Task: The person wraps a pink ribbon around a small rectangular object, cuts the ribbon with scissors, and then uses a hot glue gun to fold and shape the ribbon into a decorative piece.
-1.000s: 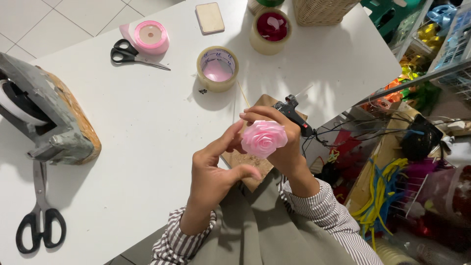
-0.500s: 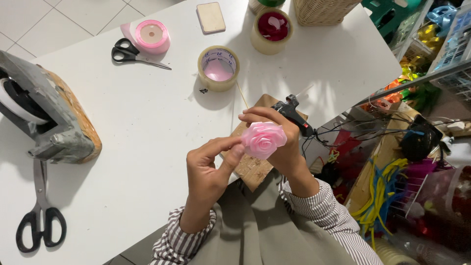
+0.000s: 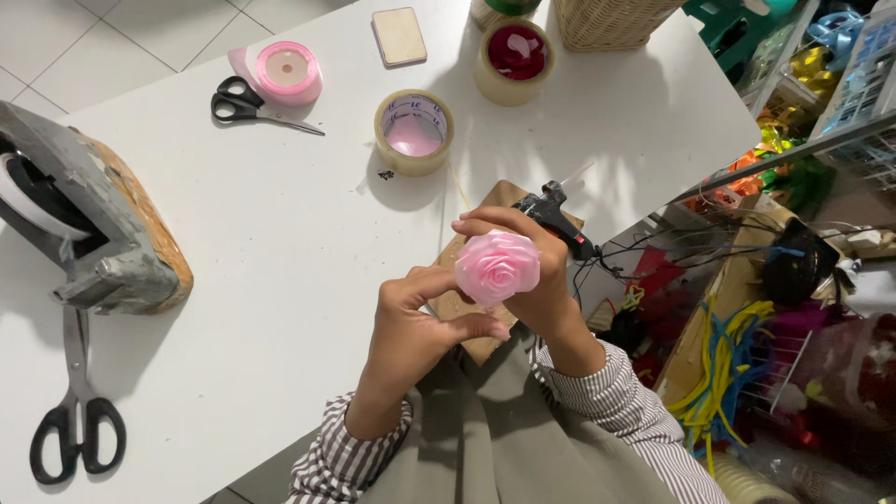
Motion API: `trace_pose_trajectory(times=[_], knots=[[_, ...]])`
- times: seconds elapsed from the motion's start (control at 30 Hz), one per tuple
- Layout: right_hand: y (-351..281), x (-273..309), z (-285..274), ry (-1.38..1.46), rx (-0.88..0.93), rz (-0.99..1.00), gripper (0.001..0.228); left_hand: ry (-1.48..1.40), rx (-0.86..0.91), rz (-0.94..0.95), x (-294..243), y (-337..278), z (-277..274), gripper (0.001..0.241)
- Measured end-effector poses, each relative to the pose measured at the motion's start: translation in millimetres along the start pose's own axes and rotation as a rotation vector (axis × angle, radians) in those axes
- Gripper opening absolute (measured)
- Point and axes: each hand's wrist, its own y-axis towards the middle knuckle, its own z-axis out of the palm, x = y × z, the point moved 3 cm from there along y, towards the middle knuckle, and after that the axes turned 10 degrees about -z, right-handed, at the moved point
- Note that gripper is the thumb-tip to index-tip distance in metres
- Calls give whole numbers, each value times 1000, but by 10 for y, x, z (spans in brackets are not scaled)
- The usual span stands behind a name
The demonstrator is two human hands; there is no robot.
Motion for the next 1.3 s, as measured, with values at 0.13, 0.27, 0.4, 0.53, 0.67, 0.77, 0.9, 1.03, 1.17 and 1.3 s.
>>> trace_pose_trajectory(times=[0.13,0.27,0.4,0.53,0.67,0.77,0.9,1.03,1.17,1.3], knots=[[4,73,2,-36,24,10,38,39,-161,-20,-77,59,-11,31],[-25,150,14,-115,76,47,29,80,-256,189,-180,77,-24,43],[15,268,34,33,81,217,23,74,-179,301,-130,27,9,21],[-55,236,66,-176,149,36,27,65,-175,345,-149,32,14,22],[-43,246,33,-315,113,-7,22,108,-179,339,-174,34,14,24],[-162,182,-150,-260,93,34,26,189,-179,237,-180,-9,-23,31],[-674,-348,-745,798,-344,355,71,185,-220,152,-72,-35,-173,10],[-48,-245,-1463,323,-495,167,84,209,-312,106,136,-110,-373,8],[808,20,-1974,-588,-375,-447,7,190,-392,-40,308,-134,-462,8],[1104,-428,-2416,-848,-447,-473,27,118,-389,-63,398,-98,-423,11]])
